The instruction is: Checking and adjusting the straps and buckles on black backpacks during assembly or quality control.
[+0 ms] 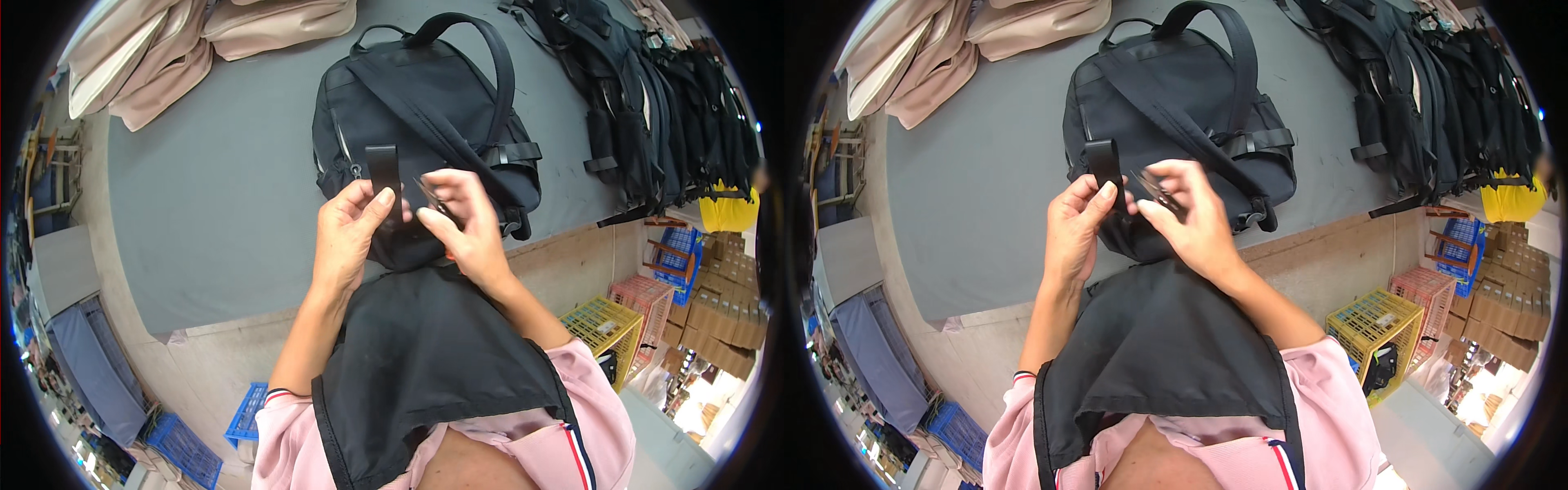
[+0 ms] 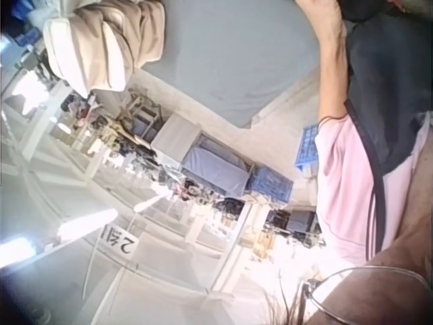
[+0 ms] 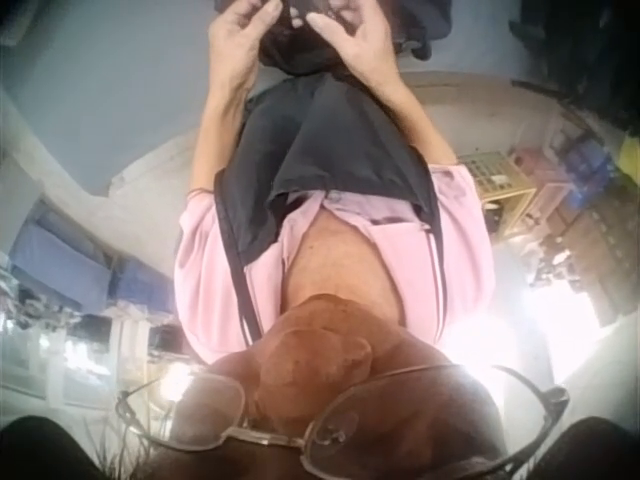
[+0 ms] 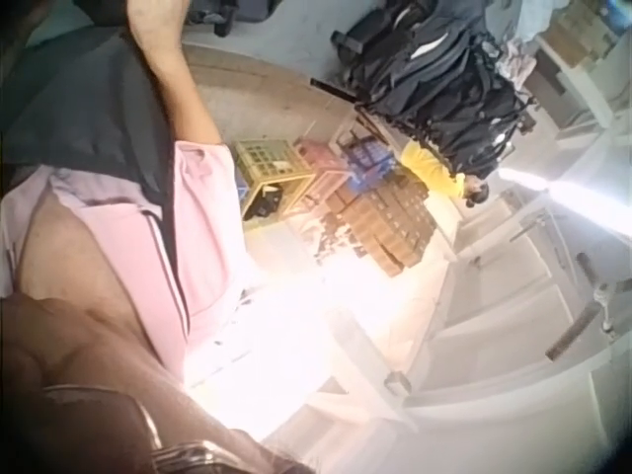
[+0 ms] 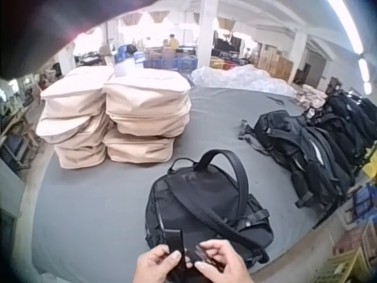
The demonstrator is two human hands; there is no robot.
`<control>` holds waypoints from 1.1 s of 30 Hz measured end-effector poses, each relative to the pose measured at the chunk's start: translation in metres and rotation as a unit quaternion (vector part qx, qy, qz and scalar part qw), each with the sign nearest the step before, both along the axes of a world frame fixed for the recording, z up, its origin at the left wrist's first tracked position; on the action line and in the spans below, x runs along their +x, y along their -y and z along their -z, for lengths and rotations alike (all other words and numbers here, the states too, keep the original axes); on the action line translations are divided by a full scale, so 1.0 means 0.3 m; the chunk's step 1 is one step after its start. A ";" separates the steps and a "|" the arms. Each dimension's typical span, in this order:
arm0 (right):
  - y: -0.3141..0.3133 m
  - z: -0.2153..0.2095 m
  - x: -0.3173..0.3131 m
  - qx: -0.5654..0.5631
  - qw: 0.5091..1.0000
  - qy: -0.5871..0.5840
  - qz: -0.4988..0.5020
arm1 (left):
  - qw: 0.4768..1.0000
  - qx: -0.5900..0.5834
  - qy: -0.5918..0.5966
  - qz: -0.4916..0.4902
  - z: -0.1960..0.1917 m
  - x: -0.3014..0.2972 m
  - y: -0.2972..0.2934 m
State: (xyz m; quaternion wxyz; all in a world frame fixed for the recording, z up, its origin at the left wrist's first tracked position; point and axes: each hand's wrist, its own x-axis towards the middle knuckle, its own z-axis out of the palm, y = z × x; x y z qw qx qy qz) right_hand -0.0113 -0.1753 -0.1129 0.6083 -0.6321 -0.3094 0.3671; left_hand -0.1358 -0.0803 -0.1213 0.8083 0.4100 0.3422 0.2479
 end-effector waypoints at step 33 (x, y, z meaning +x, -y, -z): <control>0.267 0.141 0.002 -0.136 0.923 0.350 -0.081 | 0.705 0.511 -0.236 0.431 0.103 -0.036 -0.140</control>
